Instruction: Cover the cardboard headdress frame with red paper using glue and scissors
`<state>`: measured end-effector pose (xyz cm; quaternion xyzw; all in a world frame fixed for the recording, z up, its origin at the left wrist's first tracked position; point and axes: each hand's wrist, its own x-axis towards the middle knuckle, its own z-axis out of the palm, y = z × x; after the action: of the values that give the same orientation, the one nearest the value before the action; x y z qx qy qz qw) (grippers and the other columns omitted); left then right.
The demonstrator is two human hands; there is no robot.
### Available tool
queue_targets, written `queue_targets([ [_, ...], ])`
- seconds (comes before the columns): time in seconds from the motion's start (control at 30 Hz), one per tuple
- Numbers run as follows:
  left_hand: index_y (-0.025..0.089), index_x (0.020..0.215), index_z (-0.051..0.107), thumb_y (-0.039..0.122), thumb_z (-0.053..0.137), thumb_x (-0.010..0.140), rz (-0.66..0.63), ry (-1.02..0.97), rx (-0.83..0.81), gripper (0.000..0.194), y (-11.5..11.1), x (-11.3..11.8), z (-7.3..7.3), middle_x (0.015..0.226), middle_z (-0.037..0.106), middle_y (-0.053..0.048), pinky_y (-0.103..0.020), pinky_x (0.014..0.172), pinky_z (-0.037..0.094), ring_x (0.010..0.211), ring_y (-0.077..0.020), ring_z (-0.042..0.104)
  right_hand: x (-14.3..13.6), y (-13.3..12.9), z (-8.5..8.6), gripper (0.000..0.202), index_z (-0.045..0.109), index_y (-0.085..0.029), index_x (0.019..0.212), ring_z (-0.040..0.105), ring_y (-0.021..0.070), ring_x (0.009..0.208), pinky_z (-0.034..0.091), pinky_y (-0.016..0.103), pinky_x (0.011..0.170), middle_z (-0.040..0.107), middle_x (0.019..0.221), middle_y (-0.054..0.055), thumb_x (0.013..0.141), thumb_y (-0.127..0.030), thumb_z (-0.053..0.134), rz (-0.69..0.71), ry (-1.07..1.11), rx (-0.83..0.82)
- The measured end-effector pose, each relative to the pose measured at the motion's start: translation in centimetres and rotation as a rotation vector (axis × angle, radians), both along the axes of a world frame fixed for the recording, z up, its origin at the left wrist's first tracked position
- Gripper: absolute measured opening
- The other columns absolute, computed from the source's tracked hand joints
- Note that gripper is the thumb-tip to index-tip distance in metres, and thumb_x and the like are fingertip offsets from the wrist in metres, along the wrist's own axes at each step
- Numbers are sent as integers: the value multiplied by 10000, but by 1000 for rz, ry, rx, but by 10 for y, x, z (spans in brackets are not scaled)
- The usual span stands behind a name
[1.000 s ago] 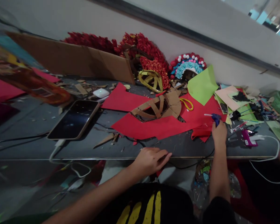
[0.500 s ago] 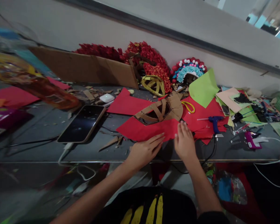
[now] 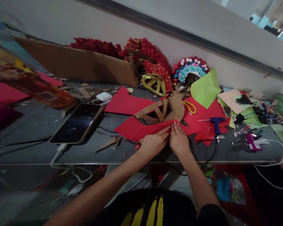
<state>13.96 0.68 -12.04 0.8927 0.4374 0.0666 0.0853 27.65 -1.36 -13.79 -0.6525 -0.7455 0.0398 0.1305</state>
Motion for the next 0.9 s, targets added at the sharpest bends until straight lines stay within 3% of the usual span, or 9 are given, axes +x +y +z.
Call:
queue_targets([
  [0.33,222,1171,619,259,394,892,136,-46,9,359,-11,-18,-5,1344,522,-82,-349,525,540,703,-237,697,-1,3,-9,506,398,-35,1369,331,248,1356,343,404,1087,318,1473,160,882,-167,353,24,15,23],
  [0.6,211,1060,677,278,438,884,131,-167,104,304,-18,-22,-6,1178,653,-86,-312,485,500,659,-225,692,-7,4,-11,514,376,-42,1381,286,249,1377,315,430,1100,290,1483,177,888,-187,360,16,52,18],
  [0.77,184,872,684,298,455,893,86,-525,116,257,-19,-25,1,867,726,-57,-232,562,480,718,-168,675,-6,-5,-2,466,468,-45,1316,357,258,1341,325,440,1091,389,1431,194,886,-204,387,80,270,24],
  [0.9,168,816,648,290,403,919,150,-1027,21,293,-25,-26,11,748,675,-43,-223,613,479,664,-128,618,-18,-32,12,346,595,-162,1182,583,197,1117,456,353,974,631,1199,122,901,-282,431,98,719,28],
])
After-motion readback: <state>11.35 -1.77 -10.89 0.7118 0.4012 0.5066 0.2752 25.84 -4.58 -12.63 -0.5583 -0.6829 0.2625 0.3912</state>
